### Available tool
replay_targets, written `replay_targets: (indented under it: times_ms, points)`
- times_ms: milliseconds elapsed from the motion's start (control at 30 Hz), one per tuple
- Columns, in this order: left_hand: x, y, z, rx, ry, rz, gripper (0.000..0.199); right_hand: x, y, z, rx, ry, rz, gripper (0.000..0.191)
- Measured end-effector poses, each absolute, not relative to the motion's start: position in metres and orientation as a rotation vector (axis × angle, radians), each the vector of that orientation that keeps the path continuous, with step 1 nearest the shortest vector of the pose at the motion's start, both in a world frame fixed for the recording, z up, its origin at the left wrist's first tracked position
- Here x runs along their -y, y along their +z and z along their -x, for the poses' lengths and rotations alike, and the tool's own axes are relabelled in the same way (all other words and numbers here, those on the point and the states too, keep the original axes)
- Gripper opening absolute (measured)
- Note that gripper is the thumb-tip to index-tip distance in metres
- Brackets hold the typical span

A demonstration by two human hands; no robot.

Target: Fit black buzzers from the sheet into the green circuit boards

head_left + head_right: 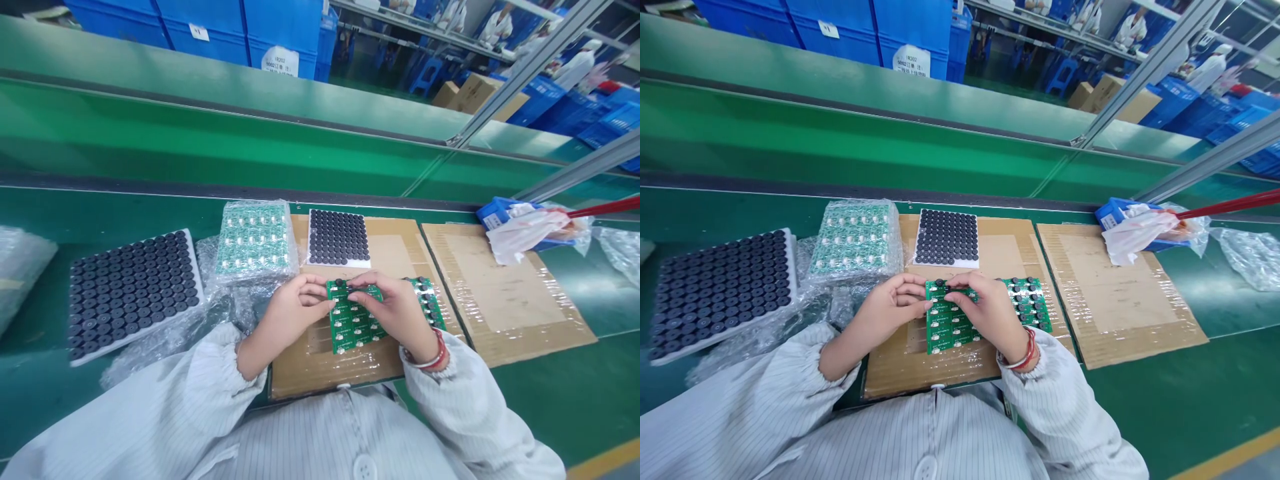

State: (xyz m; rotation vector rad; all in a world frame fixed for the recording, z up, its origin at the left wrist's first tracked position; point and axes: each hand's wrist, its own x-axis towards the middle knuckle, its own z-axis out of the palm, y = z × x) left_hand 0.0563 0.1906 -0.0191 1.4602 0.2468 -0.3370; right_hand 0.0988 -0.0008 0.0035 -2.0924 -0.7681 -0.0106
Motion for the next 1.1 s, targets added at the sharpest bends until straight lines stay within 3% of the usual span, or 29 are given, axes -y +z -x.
replay_targets:
  times_ms: [667,867,1100]
  points:
    - [-0.189,-0.015,-0.052,-0.159,-0.271,-1.460,0.035,-0.008,-0.003,-0.087,1.025,-0.452,2.182,0.014]
    - [-0.188,-0.017,-0.051,-0.141,-0.254,-1.465,0.036,-0.007,-0.005,-0.085,1.075,-0.475,2.187,0.015]
    - [-0.187,-0.016,-0.052,-0.156,-0.238,-1.454,0.036,-0.002,-0.010,-0.085,1.153,-0.416,2.203,0.030]
